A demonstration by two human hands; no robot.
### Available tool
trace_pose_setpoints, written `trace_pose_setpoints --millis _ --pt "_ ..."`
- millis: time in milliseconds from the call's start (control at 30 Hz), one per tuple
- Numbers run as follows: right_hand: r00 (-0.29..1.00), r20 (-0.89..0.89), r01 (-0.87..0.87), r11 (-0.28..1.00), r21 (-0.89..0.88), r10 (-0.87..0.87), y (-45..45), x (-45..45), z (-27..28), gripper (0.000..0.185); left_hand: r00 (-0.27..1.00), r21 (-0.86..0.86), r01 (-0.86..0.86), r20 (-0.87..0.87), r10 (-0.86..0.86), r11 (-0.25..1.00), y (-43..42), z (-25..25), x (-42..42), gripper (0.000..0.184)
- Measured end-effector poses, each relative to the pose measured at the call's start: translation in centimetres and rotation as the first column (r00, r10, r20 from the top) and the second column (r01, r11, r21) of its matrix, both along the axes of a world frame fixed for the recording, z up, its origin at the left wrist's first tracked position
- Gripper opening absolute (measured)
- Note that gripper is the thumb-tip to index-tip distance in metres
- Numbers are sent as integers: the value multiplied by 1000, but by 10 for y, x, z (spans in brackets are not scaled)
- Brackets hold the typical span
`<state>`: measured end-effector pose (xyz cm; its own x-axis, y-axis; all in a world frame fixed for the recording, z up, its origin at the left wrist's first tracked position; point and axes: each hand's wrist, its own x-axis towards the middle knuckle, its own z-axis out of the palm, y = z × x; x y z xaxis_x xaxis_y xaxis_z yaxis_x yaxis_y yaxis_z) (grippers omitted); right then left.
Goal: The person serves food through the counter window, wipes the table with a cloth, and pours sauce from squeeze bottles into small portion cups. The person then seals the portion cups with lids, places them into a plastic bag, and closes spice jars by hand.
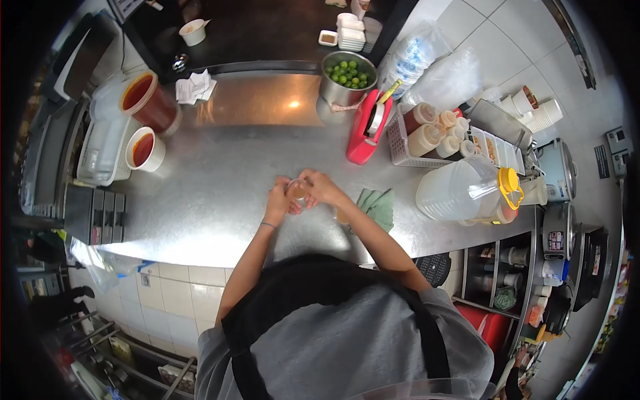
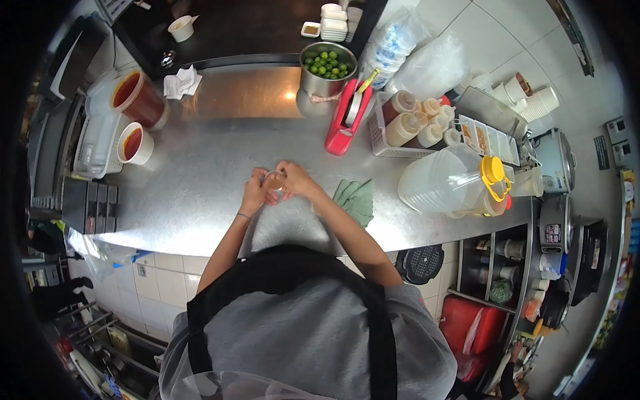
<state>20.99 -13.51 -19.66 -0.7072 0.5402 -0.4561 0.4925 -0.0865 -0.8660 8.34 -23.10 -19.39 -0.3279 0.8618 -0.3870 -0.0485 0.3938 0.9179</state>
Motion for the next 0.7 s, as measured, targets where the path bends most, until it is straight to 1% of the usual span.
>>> trace_pose_setpoints --millis 33,67,100,133,167,200,233,267,300,367,400,467,500,567,600,667,700 --pt "1000 -26 -10 1000 -12 10 7 0 -5 35 982 112 21 -188 0 993 0 -11 -3 31" --pt "999 -42 -5 991 -137 -1 10 -1 -3 44 931 248 80 -364 17 965 3 -23 -6 33" --pt "999 -32 -3 964 -264 -6 14 0 2 49 958 167 44 -288 6 985 5 -21 -6 34" --pt "997 -71 -54 944 -324 32 19 2 -12 53 971 171 27 -237 15 985 7 -50 -9 33" --pt "998 -60 -53 941 -335 34 18 1 -5 49 948 239 44 -316 35 970 5 -40 -7 33" --pt "995 -91 -73 950 -305 47 17 4 -4 43 941 292 52 -334 50 955 5 -53 -8 29" --pt "996 -54 -79 965 -250 68 17 3 -1 43 996 186 50 -76 -37 981 6 -39 -7 29" --pt "995 -18 -97 974 -203 96 18 2 2 42 978 65 80 188 -91 995 3 -18 -11 29" --pt "997 -16 -80 980 -183 79 19 2 2 42 976 85 97 186 -111 992 4 -10 -15 29" --pt "995 14 -90 971 -220 96 19 0 1 41 903 4 241 364 -226 970 6 -6 -26 29" --pt "996 19 -82 975 -209 88 21 1 4 41 901 17 248 364 -237 968 8 -10 -30 29" --pt "993 28 -109 965 -237 119 20 1 9 41 847 14 323 441 -296 946 9 -19 -35 29" --pt "993 32 -104 965 -242 115 21 -1 8 41 844 11 327 447 -297 945 10 -15 -33 29" --pt "994 32 -98 980 -175 106 18 0 3 38 876 6 263 418 -241 965 7 -9 -27 25" --pt "994 40 -94 978 -184 103 16 3 3 38 871 1 265 428 -240 964 5 -12 -23 25" --pt "996 -12 -87 984 -154 86 14 4 6 34 905 19 219 370 -210 976 5 -16 -22 25" --pt "996 -16 -85 985 -152 84 13 6 7 34 906 19 221 366 -213 975 5 -15 -21 25"
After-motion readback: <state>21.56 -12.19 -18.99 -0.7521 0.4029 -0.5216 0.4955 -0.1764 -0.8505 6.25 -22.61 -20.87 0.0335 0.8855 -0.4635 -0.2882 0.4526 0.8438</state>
